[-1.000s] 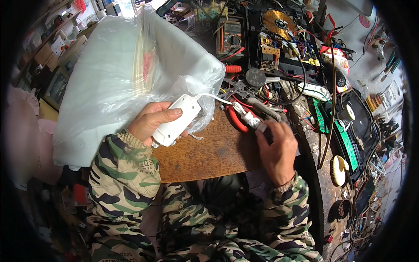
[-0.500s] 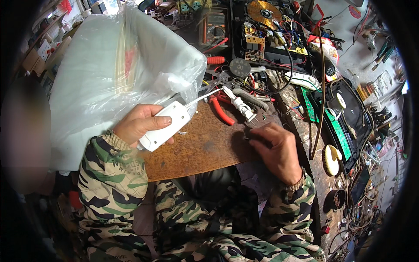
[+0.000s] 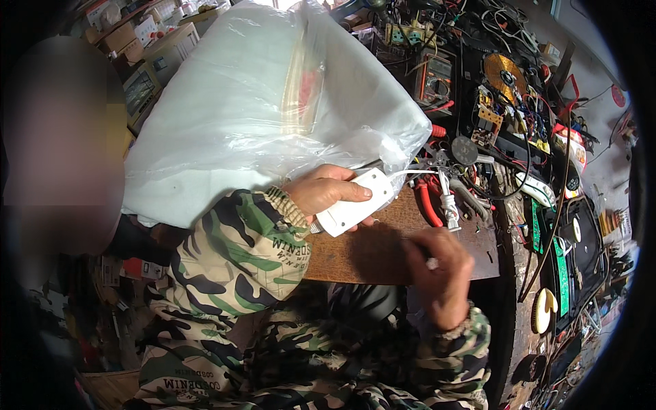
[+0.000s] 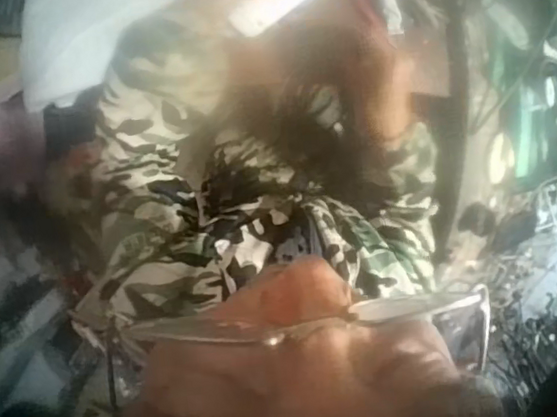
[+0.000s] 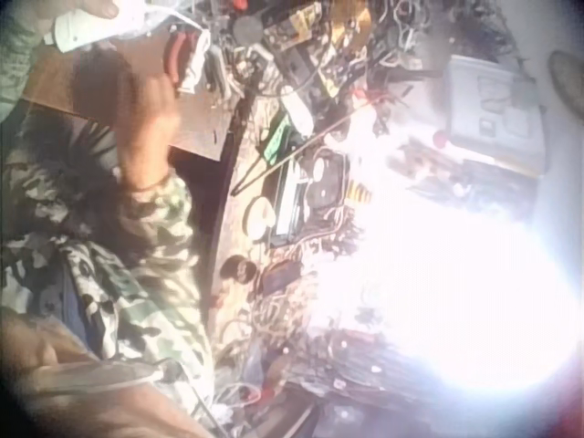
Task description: The person assembles a small electronic device by connecting wires to a circuit board, inserting it into a white plastic housing, and securing the casing with a screwdriver.
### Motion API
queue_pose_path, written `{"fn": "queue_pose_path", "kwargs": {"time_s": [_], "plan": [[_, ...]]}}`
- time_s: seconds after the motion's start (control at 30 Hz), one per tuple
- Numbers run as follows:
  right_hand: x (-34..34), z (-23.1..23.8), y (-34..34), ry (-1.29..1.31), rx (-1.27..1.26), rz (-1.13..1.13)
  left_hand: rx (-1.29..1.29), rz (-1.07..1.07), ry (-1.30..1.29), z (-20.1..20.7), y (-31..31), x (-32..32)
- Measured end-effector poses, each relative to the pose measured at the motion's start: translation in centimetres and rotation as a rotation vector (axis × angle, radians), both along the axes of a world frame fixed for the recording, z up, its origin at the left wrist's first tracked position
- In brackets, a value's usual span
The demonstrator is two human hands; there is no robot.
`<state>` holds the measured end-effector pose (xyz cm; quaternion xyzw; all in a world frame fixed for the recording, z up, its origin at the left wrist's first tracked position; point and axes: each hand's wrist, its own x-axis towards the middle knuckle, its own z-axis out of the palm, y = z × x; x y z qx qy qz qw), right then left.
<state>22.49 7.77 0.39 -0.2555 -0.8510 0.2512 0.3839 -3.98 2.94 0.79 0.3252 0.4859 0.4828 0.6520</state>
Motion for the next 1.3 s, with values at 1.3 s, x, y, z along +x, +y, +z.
{"fn": "queue_pose_path", "kwargs": {"time_s": [1.3], "plan": [[-10.2,-2.6,-2.9,0.044,0.412,0.044,0.176,0.148,0.189,-2.6,0.6,0.0]]}}
